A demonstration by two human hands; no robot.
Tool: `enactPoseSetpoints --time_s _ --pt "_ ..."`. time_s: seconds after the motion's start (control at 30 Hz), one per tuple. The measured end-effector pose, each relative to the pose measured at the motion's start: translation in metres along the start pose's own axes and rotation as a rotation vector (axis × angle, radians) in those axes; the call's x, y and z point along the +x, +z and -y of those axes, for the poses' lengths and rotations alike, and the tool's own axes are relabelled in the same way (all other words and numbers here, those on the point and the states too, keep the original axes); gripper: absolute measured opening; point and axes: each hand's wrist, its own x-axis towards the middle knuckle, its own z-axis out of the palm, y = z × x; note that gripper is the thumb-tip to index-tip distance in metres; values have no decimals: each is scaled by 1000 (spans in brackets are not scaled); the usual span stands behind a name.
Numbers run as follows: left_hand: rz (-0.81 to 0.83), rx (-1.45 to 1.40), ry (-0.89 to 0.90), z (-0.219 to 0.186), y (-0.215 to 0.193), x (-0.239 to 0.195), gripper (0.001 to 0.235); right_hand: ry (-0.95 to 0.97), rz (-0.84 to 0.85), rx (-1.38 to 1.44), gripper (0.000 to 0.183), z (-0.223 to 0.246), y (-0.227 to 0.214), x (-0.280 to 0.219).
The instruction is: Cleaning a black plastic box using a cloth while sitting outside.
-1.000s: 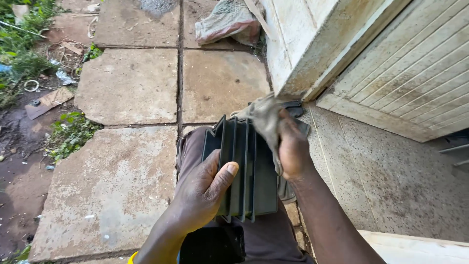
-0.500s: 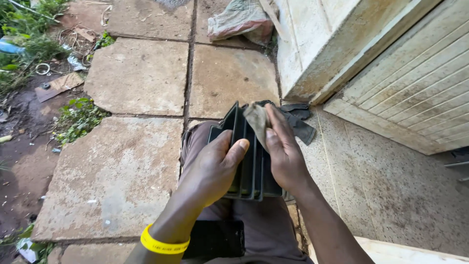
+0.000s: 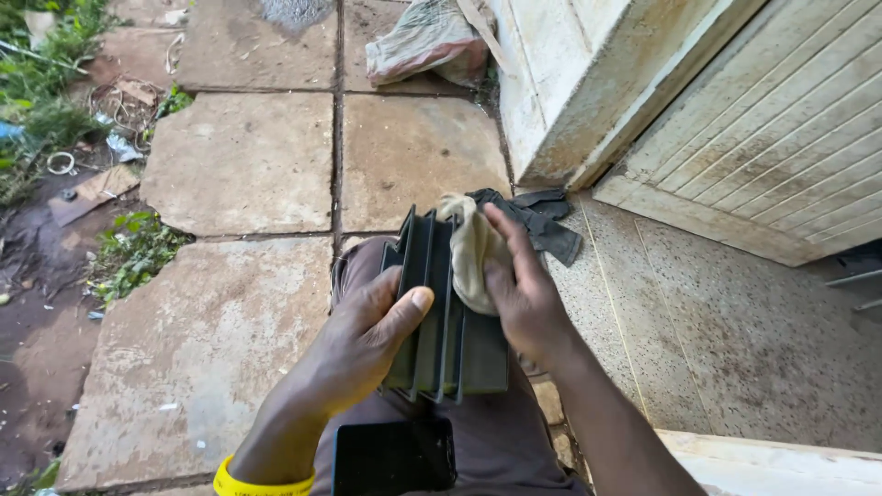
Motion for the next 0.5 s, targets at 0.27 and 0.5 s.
enactPoseSetpoints --time_s 0.27,0.5 --pt "22 -289 -21 8 -29 -13 38 424 187 910 74 -15 19 16" --pt "-251 14 -172 -7 -53 -27 43 229 55 611 72 24 44 14"
